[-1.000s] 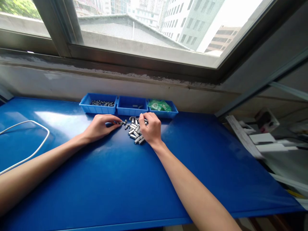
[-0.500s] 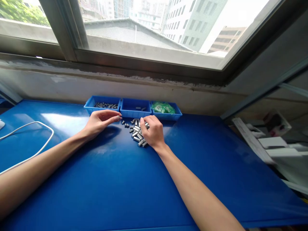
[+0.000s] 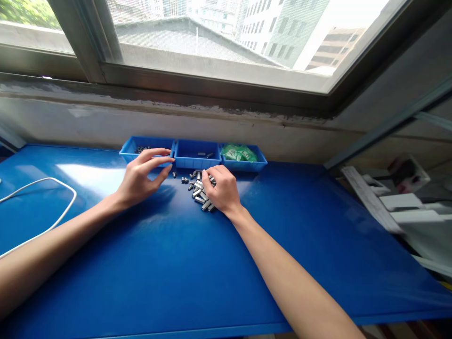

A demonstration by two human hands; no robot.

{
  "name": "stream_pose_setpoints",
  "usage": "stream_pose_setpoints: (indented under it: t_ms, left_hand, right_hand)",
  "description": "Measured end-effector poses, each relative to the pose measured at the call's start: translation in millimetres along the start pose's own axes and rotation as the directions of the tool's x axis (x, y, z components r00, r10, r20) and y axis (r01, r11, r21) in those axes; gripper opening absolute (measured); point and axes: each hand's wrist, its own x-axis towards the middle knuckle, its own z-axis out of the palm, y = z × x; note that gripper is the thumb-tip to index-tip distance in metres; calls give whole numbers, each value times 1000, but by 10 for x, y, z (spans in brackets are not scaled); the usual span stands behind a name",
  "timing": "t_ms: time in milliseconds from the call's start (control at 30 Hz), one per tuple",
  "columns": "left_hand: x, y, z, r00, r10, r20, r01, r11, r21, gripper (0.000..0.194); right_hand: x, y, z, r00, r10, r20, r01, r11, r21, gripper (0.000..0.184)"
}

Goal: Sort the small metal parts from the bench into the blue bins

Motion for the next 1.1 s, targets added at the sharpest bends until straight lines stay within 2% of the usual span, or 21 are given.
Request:
stream_pose_setpoints:
  t_ms: [100, 167, 267, 333, 533, 633, 700, 800, 867, 967, 1100]
  left_hand:
    - [-66, -22, 42, 961, 161, 226, -174, 984, 39, 28]
    - [-99, -53, 59, 922, 161, 351, -197, 978, 69, 34]
    - [-127, -91, 67, 887, 119, 446, -165, 984, 66, 34]
    - [-136, -105, 70, 888, 98, 448, -130, 991, 43, 31]
    - [-160, -135, 94, 933, 16, 359, -2, 999, -40, 28]
    - [-154, -112, 94, 953, -99, 287, 141, 982, -128, 25]
    - [-139, -73, 93, 938, -248, 244, 306, 922, -236, 25]
    - [-109, -2, 94, 869, -402, 289, 491, 778, -393, 32]
    - [-91, 41, 87, 841, -417, 344, 536, 722, -437, 36]
    - [-70, 91, 70, 824, -440, 358, 565, 695, -446, 39]
    - [-48, 128, 52, 833, -438, 338, 552, 697, -458, 38]
  right_hand:
    - [-2, 6, -1, 1000, -5, 0, 5, 1000, -4, 25]
    - [-2, 8, -2, 1000, -8, 3, 8, 1000, -2, 25]
    - [-1, 9, -3, 1000, -8, 5, 8, 1000, 4, 26]
    - [-1, 7, -4, 1000, -11, 9, 11, 1000, 7, 26]
    - [-7, 5, -1, 999, -11, 31, 10, 1000, 19, 25]
    - [-6, 4, 0, 999, -12, 35, 11, 1000, 20, 25]
    - [-4, 3, 0, 999, -19, 35, 18, 1000, 20, 26]
    - [-1, 0, -3, 999, -24, 43, 23, 999, 22, 25]
    - [0, -6, -7, 999, -23, 49, 22, 999, 24, 25]
    - [1, -18, -15, 998, -20, 52, 19, 1000, 24, 25]
    - [-2, -15, -16, 998, -18, 64, 16, 999, 32, 25]
